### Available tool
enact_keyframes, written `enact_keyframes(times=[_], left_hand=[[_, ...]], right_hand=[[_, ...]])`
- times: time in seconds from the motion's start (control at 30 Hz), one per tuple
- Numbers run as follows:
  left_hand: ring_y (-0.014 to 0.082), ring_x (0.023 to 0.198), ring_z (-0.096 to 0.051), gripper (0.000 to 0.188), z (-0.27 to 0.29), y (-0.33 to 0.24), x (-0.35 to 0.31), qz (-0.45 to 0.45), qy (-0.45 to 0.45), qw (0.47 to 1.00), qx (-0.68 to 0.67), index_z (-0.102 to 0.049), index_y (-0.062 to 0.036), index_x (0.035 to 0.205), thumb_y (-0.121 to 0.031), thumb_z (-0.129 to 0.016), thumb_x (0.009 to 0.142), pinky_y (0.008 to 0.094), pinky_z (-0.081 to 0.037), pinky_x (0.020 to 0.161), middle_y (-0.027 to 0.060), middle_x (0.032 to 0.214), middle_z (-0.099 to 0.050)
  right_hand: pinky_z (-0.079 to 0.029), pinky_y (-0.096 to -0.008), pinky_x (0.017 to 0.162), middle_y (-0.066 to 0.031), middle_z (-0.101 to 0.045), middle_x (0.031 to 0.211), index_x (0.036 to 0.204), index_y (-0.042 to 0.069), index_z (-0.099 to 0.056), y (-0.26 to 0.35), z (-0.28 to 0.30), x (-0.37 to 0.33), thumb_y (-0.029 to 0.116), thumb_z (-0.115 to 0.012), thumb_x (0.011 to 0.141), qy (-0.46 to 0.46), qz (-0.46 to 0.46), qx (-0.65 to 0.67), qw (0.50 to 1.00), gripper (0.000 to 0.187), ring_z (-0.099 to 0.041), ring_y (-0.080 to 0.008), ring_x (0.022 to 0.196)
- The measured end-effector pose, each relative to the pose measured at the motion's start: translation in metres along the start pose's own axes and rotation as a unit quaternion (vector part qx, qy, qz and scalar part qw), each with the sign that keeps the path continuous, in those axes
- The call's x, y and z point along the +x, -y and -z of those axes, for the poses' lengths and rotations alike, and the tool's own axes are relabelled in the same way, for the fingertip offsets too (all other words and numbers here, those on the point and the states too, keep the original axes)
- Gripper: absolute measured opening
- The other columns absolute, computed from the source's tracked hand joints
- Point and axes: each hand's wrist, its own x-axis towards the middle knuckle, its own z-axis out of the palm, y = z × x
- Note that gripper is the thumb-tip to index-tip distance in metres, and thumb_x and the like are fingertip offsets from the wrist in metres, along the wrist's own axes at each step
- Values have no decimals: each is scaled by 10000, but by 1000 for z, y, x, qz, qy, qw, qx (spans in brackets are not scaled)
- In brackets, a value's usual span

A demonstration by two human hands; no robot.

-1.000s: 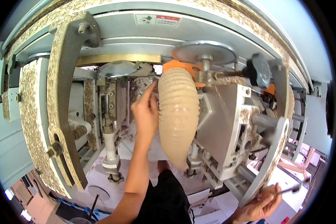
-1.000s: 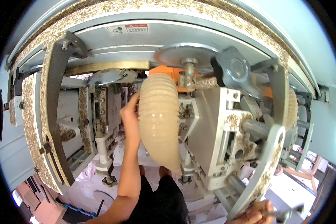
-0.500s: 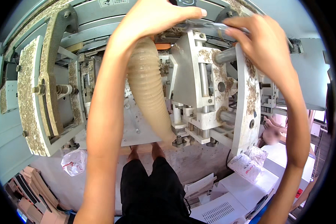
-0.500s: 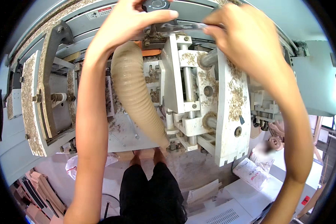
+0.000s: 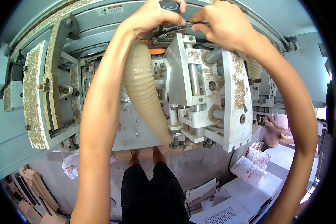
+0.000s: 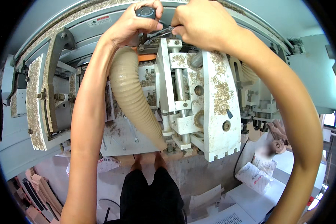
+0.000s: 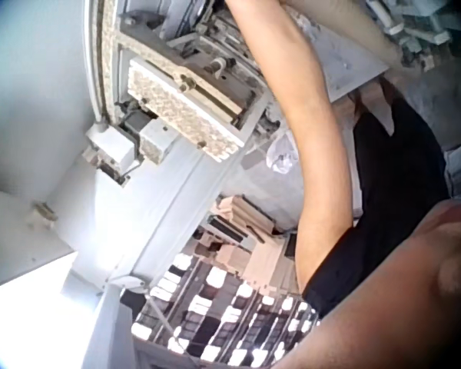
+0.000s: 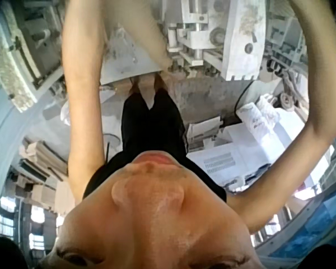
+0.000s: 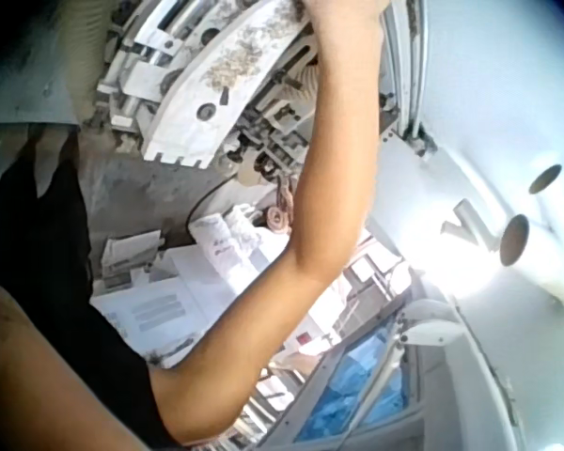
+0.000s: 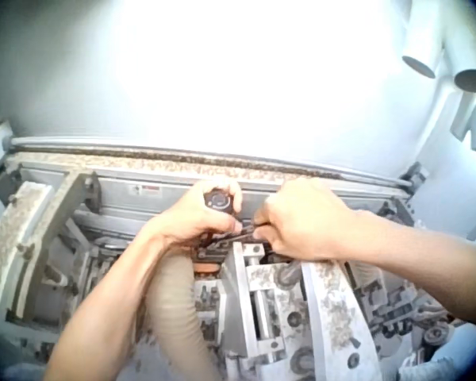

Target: The person uses a wrench to adjust bolts on the inner components of a woodworking machine, then moves wood panels from one workbench to another.

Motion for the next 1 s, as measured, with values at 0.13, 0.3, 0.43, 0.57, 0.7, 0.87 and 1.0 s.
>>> enact_keyframes(times=[0.13, 0.3, 0.43, 0.57, 0.7, 0.87, 1.0], left_hand=[[52, 689, -506, 274, 0, -3, 2, 21, 19, 996, -79, -560, -108, 847, -7, -730, 657, 227, -416, 611, -50, 783, -525], [80, 720, -526, 299, 1, -2, 4, 6, 35, 991, -129, -544, -98, 846, 37, -685, 619, 224, -438, 663, -29, 772, -513], [82, 707, -489, 305, 0, -1, 5, 22, 55, 989, -138, -521, -108, 834, 45, -672, 618, 223, -405, 657, -30, 755, -479], [75, 674, -462, 293, -3, -2, 3, 25, 41, 989, -139, -517, -109, 850, 45, -655, 642, 220, -377, 619, -28, 752, -478], [76, 668, -472, 289, -4, -3, 1, 27, 31, 988, -151, -521, -113, 866, 52, -639, 660, 221, -371, 599, -22, 755, -491], [81, 681, -509, 282, -5, 1, 0, 10, 4, 991, -132, -540, -122, 871, 50, -637, 669, 222, -389, 590, -15, 767, -519], [85, 671, -498, 292, -7, 2, -1, 14, -18, 992, -123, -541, -121, 865, 59, -626, 652, 221, -395, 573, -15, 766, -509]], right_hand=[[-519, -430, 754, -163, -697, 806, 968, 89, -766, -10, -6, 3, 239, -698, 868, 29, -5, -13, 999, 193, -667, -333, 806], [-530, -440, 751, -175, -697, 803, 965, 65, -763, -29, -24, 6, 259, -689, 876, -6, 48, 36, 998, 226, -677, -354, 820], [-535, -439, 759, -178, -709, 839, 963, 29, -753, -34, -20, 3, 294, -672, 896, 4, 55, 92, 994, 285, -690, -338, 833], [-489, -470, 652, -213, -645, 711, 804, 42, -714, -31, 0, 3, 229, -668, 813, 107, 3, 124, 986, 193, -640, -372, 683], [-495, -466, 658, -218, -651, 726, 806, 26, -713, -26, 3, 0, 235, -668, 818, 86, 15, 96, 992, 214, -644, -374, 692], [-514, -463, 683, -205, -676, 754, 818, 31, -727, -30, -6, 9, 276, -683, 818, 83, 10, 76, 994, 249, -657, -375, 725], [-535, -463, 715, -195, -694, 772, 826, 40, -736, -34, -8, 11, 320, -679, 824, 69, 18, 49, 996, 285, -673, -375, 765]])
